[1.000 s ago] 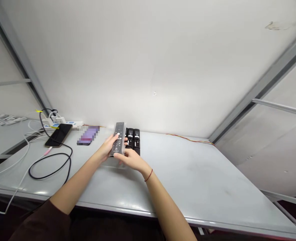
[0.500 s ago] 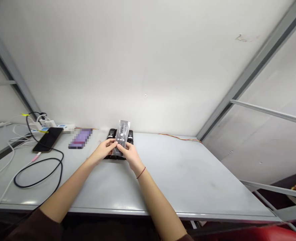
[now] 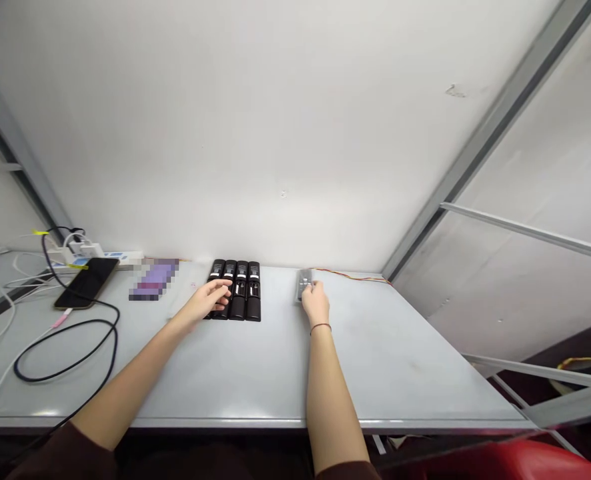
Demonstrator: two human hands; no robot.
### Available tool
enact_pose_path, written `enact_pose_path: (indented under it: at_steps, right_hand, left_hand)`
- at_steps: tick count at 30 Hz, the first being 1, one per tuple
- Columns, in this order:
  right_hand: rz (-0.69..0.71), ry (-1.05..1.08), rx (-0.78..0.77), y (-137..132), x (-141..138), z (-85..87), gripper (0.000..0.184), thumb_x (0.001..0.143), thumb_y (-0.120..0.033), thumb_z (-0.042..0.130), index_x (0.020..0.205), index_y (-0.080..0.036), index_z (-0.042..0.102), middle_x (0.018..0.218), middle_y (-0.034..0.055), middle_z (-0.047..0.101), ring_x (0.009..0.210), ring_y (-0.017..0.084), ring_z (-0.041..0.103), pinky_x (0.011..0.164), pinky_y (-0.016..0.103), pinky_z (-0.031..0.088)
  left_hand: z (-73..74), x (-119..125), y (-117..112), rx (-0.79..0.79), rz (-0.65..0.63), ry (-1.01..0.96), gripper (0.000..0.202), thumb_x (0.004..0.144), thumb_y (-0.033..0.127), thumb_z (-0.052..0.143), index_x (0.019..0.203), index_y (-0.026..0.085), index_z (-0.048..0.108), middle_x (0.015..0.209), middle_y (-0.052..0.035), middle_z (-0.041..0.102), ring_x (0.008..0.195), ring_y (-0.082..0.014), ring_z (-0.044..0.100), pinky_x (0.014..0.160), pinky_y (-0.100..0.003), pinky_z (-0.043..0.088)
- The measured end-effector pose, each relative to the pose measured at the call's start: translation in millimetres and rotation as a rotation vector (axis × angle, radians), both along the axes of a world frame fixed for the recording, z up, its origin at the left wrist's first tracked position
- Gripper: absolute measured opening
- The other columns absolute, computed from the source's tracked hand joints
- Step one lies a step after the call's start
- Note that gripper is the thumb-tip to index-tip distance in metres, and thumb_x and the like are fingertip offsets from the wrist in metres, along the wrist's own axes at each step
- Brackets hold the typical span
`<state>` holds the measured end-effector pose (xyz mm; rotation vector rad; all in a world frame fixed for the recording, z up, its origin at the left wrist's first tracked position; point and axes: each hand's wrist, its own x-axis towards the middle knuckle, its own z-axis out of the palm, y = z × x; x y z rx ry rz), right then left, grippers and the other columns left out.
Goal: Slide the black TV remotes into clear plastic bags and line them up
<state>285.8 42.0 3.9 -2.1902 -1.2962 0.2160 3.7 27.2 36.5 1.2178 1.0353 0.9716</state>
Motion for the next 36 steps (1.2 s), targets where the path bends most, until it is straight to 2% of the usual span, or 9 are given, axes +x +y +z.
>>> enact_pose_path:
  at_steps: [7, 11, 14, 17, 21, 29, 33, 36]
  right_hand:
    - [-0.028, -0.029, 0.043, -1, -11, -3.7, 0.042, 0.089, -0.02, 0.032, 0.127, -0.011, 0.049, 0.115, 0.0229, 0.058, 0.107, 0.031, 0.053, 0.087, 0.042, 0.037]
    - [-0.021, -0.055, 0.071, -3, -11, -6.3, 0.048, 0.087, -0.033, 0.043, 0.13, -0.012, 0.047, 0.127, 0.0224, 0.05, 0.115, 0.037, 0.045, 0.09, 0.049, 0.035]
    - [0.072, -0.067, 0.073, -3, -9, -9.5, 0.048, 0.08, -0.034, 0.055, 0.123, -0.014, 0.054, 0.125, 0.0196, 0.052, 0.114, 0.035, 0.046, 0.091, 0.045, 0.037]
    - [0.126, -0.07, 0.09, 1, -7, -13.0, 0.038, 0.081, -0.023, 0.049, 0.116, -0.014, 0.06, 0.118, 0.0177, 0.056, 0.108, 0.029, 0.052, 0.09, 0.037, 0.039]
    - [0.119, -0.07, 0.125, 6, -6, -15.6, 0.037, 0.082, -0.019, 0.042, 0.113, -0.014, 0.062, 0.118, 0.0172, 0.056, 0.106, 0.027, 0.054, 0.088, 0.034, 0.04]
    - [0.106, -0.088, 0.145, 9, -7, -17.1, 0.035, 0.081, -0.019, 0.046, 0.11, -0.013, 0.065, 0.12, 0.0172, 0.056, 0.102, 0.026, 0.055, 0.087, 0.034, 0.041]
    - [0.102, -0.11, 0.138, 12, -9, -18.2, 0.036, 0.081, -0.017, 0.043, 0.111, -0.013, 0.064, 0.118, 0.0159, 0.058, 0.105, 0.026, 0.054, 0.093, 0.039, 0.037]
    - [0.075, -0.206, 0.15, 11, -17, -12.2, 0.037, 0.082, -0.02, 0.044, 0.113, -0.011, 0.062, 0.119, 0.0172, 0.057, 0.119, 0.032, 0.043, 0.102, 0.053, 0.024]
  left_hand:
    - [-0.6, 2, 0, -0.02, 0.002, -0.035, 0.028, 0.076, 0.028, 0.062, 0.102, 0.019, 0.06, 0.081, -0.0021, 0.061, 0.066, -0.0105, 0.055, 0.063, -0.024, 0.045]
    - [-1.4, 2, 1, -0.022, 0.002, -0.023, 0.027, 0.075, 0.027, 0.062, 0.101, 0.019, 0.06, 0.082, -0.002, 0.061, 0.066, -0.0104, 0.055, 0.062, -0.023, 0.044]
    - [-3.9, 2, 2, -0.007, -0.002, -0.005, 0.028, 0.076, 0.028, 0.061, 0.102, 0.019, 0.059, 0.084, -0.0024, 0.061, 0.066, -0.0107, 0.055, 0.062, -0.024, 0.045]
    - [-6.8, 2, 4, 0.004, -0.012, 0.004, 0.027, 0.078, 0.028, 0.059, 0.104, 0.019, 0.059, 0.084, -0.0026, 0.061, 0.067, -0.0108, 0.056, 0.063, -0.024, 0.046]
    - [-8.5, 2, 4, 0.009, -0.023, 0.007, 0.027, 0.079, 0.028, 0.057, 0.105, 0.019, 0.058, 0.085, -0.003, 0.06, 0.067, -0.0103, 0.055, 0.063, -0.024, 0.046]
    - [-7.1, 3, 2, 0.018, -0.034, 0.014, 0.028, 0.08, 0.028, 0.056, 0.106, 0.019, 0.057, 0.086, -0.0031, 0.06, 0.067, -0.0094, 0.055, 0.061, -0.021, 0.046]
    - [-6.4, 3, 2, 0.023, -0.043, 0.039, 0.029, 0.081, 0.028, 0.055, 0.108, 0.018, 0.056, 0.088, -0.0032, 0.06, 0.069, -0.0091, 0.055, 0.062, -0.021, 0.046]
    - [-5.9, 3, 1, 0.029, -0.048, 0.056, 0.031, 0.08, 0.029, 0.054, 0.109, 0.018, 0.056, 0.089, -0.0032, 0.06, 0.069, -0.0093, 0.055, 0.063, -0.022, 0.046]
